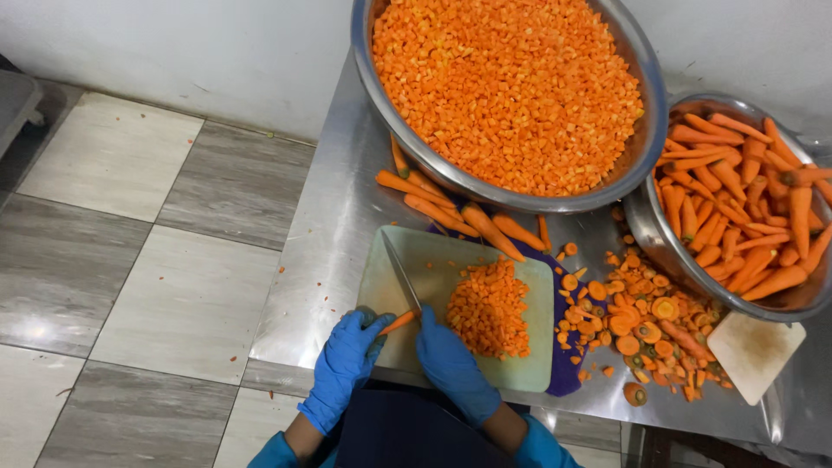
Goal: The person picks up whole peeled carrots from the stainless steel table, places them on a cutting board, and dices them into small pieces with a knife. The diced carrot pieces are swept into a pile on the board and added to a large bowl of diced carrots, while trimmed ends and scraps accumulate beside the board.
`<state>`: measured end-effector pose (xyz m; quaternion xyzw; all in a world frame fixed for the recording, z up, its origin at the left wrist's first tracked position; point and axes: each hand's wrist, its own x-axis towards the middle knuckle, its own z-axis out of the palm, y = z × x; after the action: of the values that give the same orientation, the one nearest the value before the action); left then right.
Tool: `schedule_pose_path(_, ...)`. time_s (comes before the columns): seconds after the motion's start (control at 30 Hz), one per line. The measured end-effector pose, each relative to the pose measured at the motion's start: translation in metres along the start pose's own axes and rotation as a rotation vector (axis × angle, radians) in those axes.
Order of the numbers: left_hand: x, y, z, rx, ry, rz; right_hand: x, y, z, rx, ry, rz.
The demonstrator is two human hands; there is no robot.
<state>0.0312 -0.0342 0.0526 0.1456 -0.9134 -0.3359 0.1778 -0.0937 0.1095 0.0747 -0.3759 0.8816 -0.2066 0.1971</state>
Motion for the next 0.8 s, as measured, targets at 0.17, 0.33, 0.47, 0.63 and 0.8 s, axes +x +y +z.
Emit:
schedule_pose_path(0.17, 0.005, 0.001, -0.001, 0.075, -0.02, 0.037, 0.018, -0.006, 0.008, -0.06, 0.04, -0.12)
schedule_pose_path(0.33, 0.017, 0.006, 0.001, 0.068, 0.088, 0.122, 0.02, 0.003, -0.002, 0.06, 0.17, -0.162)
schedule_pose_path(0.47, 0.015, 0.002, 0.008, -0.875, 0.117, -0.101, -0.022, 0.04, -0.032, 0.541, 0.137, 0.469)
schedule_pose_path(0.63, 0.008, -0.01, 0.013, -0.404, 0.043, -0.071, -0.062, 0.098, -0.063, 0.437, 0.433, 0.512)
schedule_pose_path(0.8, 0.01, -0.003, 0.02, -0.118, 0.108, 0.137, -0.059, 0.097, -0.018, 0.2, 0.473, 0.049)
